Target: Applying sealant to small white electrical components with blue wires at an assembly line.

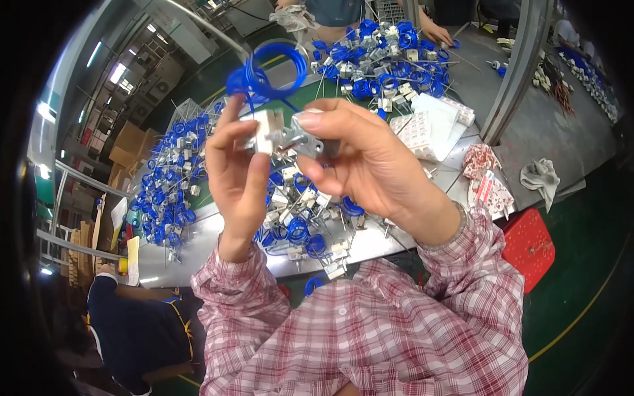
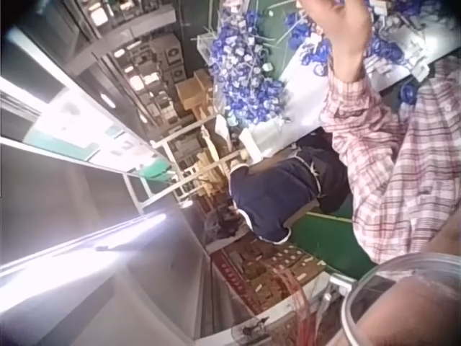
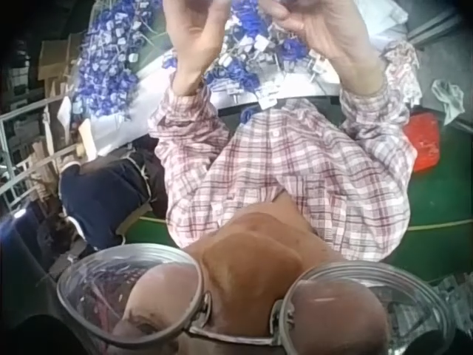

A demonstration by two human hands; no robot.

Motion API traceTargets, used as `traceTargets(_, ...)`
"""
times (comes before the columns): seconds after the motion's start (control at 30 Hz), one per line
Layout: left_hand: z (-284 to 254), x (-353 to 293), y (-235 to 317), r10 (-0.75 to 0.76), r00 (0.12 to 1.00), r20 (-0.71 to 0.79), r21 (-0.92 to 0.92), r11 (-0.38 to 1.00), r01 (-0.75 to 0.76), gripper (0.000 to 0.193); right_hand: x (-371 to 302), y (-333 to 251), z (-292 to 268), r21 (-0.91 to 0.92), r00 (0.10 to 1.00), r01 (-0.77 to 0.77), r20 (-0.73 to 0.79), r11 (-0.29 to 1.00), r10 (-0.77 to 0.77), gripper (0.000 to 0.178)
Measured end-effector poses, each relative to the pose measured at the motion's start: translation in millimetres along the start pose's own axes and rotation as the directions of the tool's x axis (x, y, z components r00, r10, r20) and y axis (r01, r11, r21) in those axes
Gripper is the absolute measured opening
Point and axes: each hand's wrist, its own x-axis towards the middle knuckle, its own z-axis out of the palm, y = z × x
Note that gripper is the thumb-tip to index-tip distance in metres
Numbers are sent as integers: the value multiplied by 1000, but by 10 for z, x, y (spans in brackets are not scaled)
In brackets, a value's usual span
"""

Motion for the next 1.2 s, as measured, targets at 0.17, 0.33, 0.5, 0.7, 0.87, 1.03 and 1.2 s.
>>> traceTargets(0.17,-10,37,-160,208,976,-68,396,903,-165,41,-11,148,12,-298,976,213,25,930,-215,32)
traceTargets(0.33,21,80,-149,268,957,111,662,698,-272,42,46,232,9,-276,978,208,81,938,-193,31)
traceTargets(0.5,-15,12,-164,-29,999,-14,364,931,32,42,193,417,-41,-324,905,424,117,846,-409,35)
traceTargets(0.7,-169,-22,-78,-383,918,102,-577,729,368,42,309,475,-97,-623,915,387,164,680,-370,32)
traceTargets(0.87,-157,-43,13,-613,780,-124,-491,721,489,36,430,565,-34,-542,953,299,205,785,-221,27)
traceTargets(1.03,-341,-118,-48,-383,846,-372,-442,874,201,26,529,442,-57,-479,938,340,115,809,-326,34)
traceTargets(1.2,-852,-77,133,-378,910,-171,-185,919,347,27,353,-73,-365,-663,934,317,93,678,-345,30)
